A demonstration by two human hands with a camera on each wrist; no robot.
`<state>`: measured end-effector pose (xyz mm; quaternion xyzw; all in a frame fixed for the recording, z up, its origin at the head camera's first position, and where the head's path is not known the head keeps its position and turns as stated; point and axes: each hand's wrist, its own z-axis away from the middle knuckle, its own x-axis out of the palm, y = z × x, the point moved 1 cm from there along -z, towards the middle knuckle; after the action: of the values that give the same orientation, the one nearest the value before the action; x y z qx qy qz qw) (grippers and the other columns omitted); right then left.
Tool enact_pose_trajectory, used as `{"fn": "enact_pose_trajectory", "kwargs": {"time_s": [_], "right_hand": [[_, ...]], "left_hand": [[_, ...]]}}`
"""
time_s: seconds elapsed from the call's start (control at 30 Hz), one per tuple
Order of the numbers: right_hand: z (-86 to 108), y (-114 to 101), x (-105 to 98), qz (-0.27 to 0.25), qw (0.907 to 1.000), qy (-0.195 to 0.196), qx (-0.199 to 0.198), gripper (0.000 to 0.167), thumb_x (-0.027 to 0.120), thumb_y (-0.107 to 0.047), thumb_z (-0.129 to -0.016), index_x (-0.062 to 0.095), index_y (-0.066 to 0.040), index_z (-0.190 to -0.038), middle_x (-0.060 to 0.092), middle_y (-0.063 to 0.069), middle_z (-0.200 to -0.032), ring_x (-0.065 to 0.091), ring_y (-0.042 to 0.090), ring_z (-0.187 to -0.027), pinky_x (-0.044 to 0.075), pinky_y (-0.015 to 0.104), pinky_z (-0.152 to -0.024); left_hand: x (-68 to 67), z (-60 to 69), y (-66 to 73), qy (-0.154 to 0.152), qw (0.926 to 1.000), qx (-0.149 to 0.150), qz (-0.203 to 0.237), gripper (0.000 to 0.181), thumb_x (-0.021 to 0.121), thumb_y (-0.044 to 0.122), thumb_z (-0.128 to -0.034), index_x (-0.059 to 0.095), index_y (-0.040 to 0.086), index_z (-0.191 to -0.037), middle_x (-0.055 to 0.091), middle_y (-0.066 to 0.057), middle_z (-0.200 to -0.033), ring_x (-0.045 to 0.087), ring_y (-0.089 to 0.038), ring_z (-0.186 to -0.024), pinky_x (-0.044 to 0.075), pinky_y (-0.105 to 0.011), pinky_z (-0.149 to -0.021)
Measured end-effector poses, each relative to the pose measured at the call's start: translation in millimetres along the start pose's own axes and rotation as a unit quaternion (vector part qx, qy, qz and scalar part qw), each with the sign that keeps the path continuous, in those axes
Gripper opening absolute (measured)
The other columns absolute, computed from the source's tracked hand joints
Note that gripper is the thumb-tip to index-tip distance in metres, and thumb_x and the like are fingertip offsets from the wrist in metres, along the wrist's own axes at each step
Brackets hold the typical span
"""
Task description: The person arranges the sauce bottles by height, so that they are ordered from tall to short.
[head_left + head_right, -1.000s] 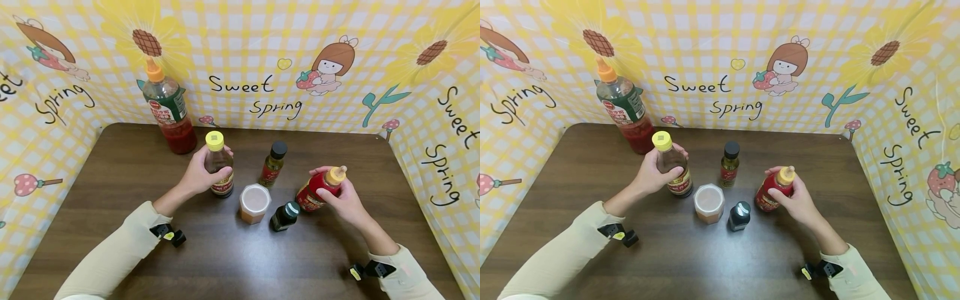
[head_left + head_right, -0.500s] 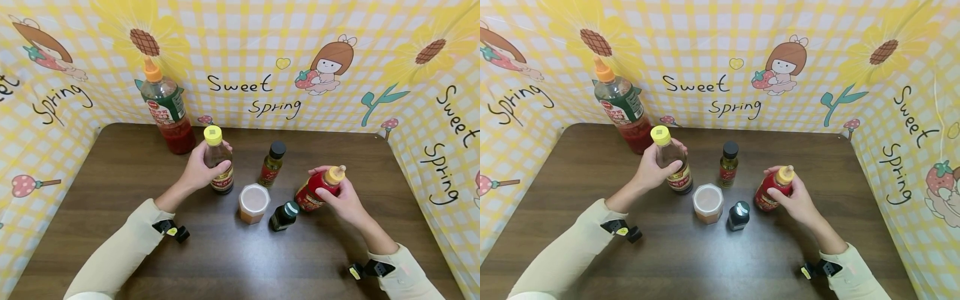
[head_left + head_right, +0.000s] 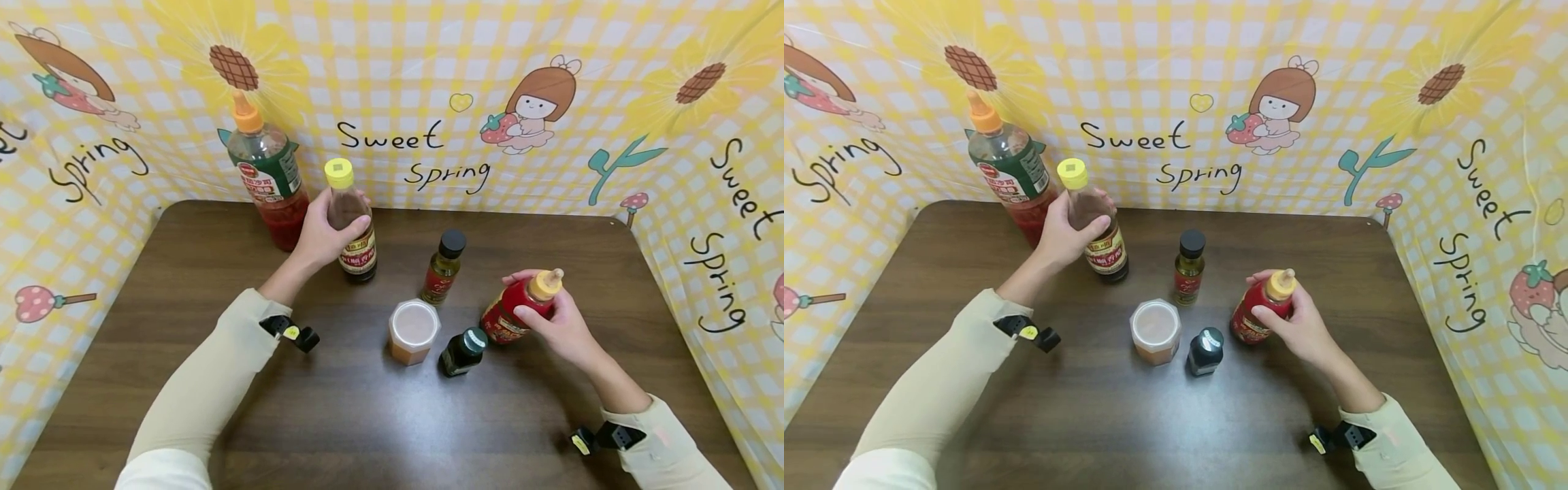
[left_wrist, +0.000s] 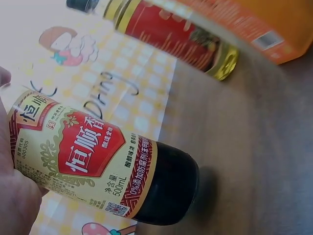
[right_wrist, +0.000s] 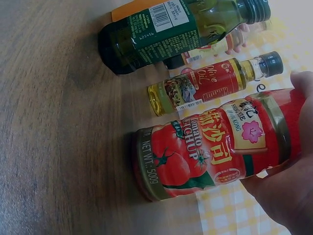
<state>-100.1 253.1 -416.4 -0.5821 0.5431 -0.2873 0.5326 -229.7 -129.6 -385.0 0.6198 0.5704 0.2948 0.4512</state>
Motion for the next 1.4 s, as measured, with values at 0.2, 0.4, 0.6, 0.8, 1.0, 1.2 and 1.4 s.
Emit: {"fn": "enact_pose_trajectory", "kwargs": {"time_s": [0.2, 0.4, 0.6, 0.8, 1.0, 1.2, 1.4], "right_hand": [[0.2, 1, -1, 0.000, 1.0000, -0.002, 0.003, 0.044, 0.059, 0.013, -0.091, 0.049, 0.006, -0.133, 0.062, 0.011, -0.132, 0.058, 0.016, -0.120, 0.048, 0.023, -0.100], [-0.2, 2, -1, 0.001, 1.0000, -0.004, 0.005, 0.044, 0.060, 0.012, -0.091, 0.049, 0.006, -0.133, 0.061, 0.013, -0.132, 0.058, 0.017, -0.121, 0.047, 0.023, -0.101], [-1.1, 2, 0, 0.000, 1.0000, -0.005, 0.002, 0.044, 0.060, 0.012, -0.091, 0.049, 0.006, -0.133, 0.062, 0.005, -0.132, 0.058, 0.017, -0.120, 0.048, 0.023, -0.100], [-0.6, 1, -1, -0.001, 1.0000, -0.003, 0.001, 0.044, 0.059, 0.013, -0.091, 0.049, 0.007, -0.133, 0.062, 0.005, -0.131, 0.058, 0.018, -0.121, 0.048, 0.023, -0.100], [-0.6, 1, -1, 0.004, 1.0000, -0.001, 0.005, 0.044, 0.060, 0.012, -0.091, 0.049, 0.006, -0.133, 0.063, 0.005, -0.131, 0.058, 0.020, -0.120, 0.048, 0.023, -0.100], [-0.9, 1, 0, 0.002, 1.0000, -0.002, 0.005, 0.044, 0.060, 0.012, -0.091, 0.049, 0.006, -0.133, 0.063, 0.004, -0.131, 0.058, 0.019, -0.121, 0.048, 0.023, -0.100], [-0.7, 1, 0, 0.001, 1.0000, -0.002, 0.006, 0.044, 0.060, 0.013, -0.091, 0.049, 0.006, -0.133, 0.061, 0.010, -0.132, 0.058, 0.017, -0.121, 0.048, 0.023, -0.100]], "left_hand": [[-1.7, -20.8, -6.4, -0.001, 0.9998, 0.002, 0.022, 0.036, 0.069, -0.005, -0.0898, 0.053, -0.010, -0.122, 0.061, -0.028, -0.113, 0.064, -0.015, -0.099, 0.054, -0.030, -0.093], [-4.1, -35.9, -12.9, -0.001, 0.9999, -0.001, 0.014, 0.031, 0.070, -0.002, -0.0904, 0.055, -0.007, -0.117, 0.064, -0.008, -0.106, 0.063, -0.015, -0.096, 0.054, -0.031, -0.091], [-8.0, -45.3, -18.8, 0.001, 0.9999, -0.014, 0.006, 0.031, 0.070, 0.001, -0.0912, 0.056, -0.005, -0.118, 0.066, -0.008, -0.107, 0.063, -0.015, -0.098, 0.053, -0.031, -0.093], [-8.7, -52.8, -22.5, 0.005, 0.9992, -0.038, -0.003, 0.030, 0.071, 0.003, -0.0913, 0.057, 0.000, -0.117, 0.065, -0.005, -0.107, 0.063, -0.014, -0.101, 0.053, -0.031, -0.094], [-7.8, -59.4, -27.4, 0.001, 0.9990, -0.044, 0.000, 0.030, 0.072, 0.003, -0.0905, 0.058, 0.002, -0.117, 0.065, -0.002, -0.105, 0.062, -0.014, -0.099, 0.053, -0.028, -0.090], [-6.3, -63.3, -30.0, 0.001, 0.9991, -0.042, 0.006, 0.029, 0.072, 0.003, -0.0902, 0.058, 0.002, -0.116, 0.065, -0.002, -0.106, 0.062, -0.015, -0.098, 0.052, -0.028, -0.089], [-4.1, -64.7, -31.4, -0.001, 0.9992, -0.040, 0.001, 0.029, 0.070, 0.003, -0.0912, 0.058, 0.000, -0.117, 0.065, -0.001, -0.105, 0.062, -0.013, -0.098, 0.052, -0.028, -0.090]]}}
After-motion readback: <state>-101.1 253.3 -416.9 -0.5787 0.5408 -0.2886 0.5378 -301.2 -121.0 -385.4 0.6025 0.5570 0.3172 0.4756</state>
